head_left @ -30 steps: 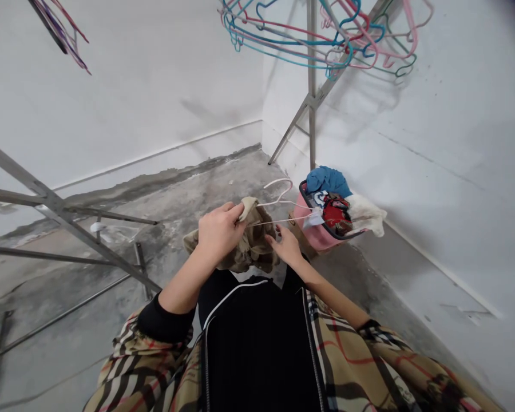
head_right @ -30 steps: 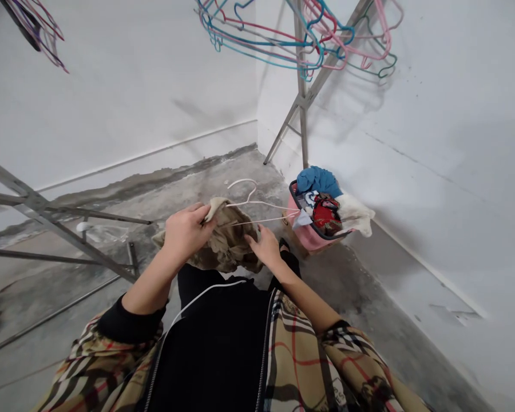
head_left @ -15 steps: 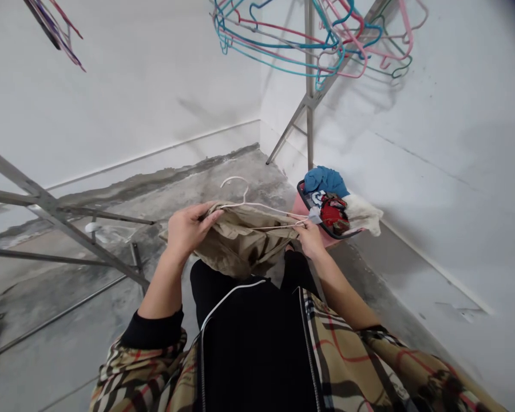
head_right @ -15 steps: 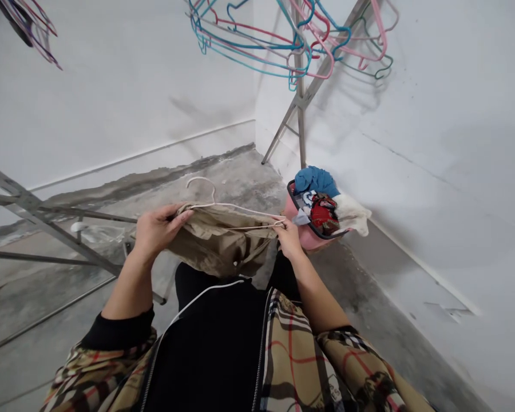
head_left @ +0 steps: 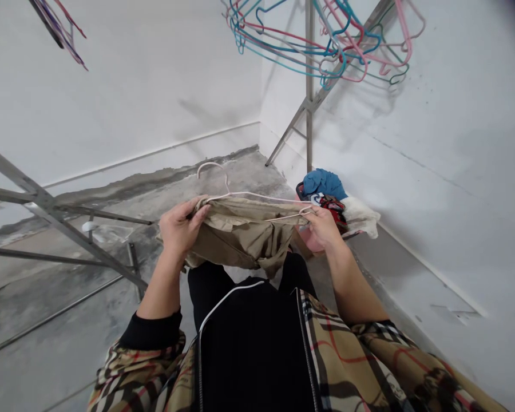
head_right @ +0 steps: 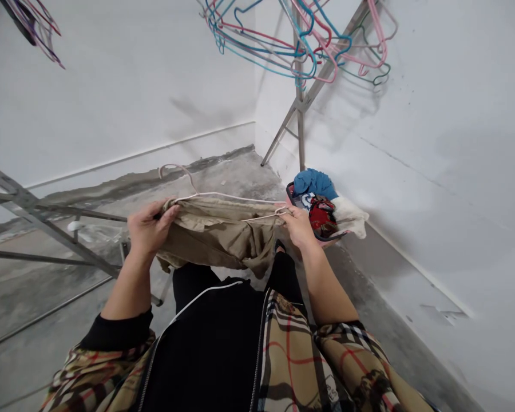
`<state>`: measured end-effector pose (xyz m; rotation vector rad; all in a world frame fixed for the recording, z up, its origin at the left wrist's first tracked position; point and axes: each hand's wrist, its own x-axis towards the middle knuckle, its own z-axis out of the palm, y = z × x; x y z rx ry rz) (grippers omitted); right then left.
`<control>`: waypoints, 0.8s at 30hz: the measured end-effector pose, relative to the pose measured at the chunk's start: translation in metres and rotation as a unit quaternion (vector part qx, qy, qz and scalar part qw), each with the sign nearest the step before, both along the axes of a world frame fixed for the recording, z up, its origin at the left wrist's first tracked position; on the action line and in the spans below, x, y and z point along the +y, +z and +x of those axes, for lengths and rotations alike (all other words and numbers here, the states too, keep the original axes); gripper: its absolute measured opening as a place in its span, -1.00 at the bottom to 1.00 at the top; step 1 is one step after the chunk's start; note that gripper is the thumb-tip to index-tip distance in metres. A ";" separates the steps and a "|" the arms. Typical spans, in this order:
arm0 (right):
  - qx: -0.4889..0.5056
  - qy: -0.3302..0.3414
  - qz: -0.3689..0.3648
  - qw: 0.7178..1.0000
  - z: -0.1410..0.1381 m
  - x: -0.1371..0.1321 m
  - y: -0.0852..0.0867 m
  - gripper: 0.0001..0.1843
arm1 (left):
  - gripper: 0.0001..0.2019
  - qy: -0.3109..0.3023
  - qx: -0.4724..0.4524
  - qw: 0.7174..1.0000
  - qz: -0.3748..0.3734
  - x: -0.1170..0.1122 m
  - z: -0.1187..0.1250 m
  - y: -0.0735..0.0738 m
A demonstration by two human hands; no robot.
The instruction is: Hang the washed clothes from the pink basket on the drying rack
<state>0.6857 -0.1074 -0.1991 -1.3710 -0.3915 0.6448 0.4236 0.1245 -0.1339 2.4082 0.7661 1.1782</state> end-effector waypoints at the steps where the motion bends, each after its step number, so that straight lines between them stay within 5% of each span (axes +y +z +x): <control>1: 0.060 0.017 0.022 0.998 -0.001 0.000 0.004 -0.75 | -0.68 0.004 -0.006 1.000 -0.006 0.002 -0.001 -0.001; 6: 0.267 0.045 0.089 0.959 -0.004 0.000 0.011 -0.75 | -0.69 0.018 -0.018 1.000 -0.005 0.006 -0.004 -0.001; 11: 0.320 0.050 0.178 0.929 -0.012 0.002 0.010 -0.73 | -0.67 0.032 -0.018 0.999 -0.001 0.005 -0.007 0.000; 17: 0.194 0.012 0.183 0.964 -0.014 0.007 0.002 -0.64 | -0.61 0.027 -0.007 0.999 -0.037 -0.001 -0.013 0.006; 24: 0.034 -0.072 0.072 0.994 0.000 0.008 -0.003 -0.59 | -0.66 -0.103 0.085 0.990 -0.039 -0.011 -0.013 0.009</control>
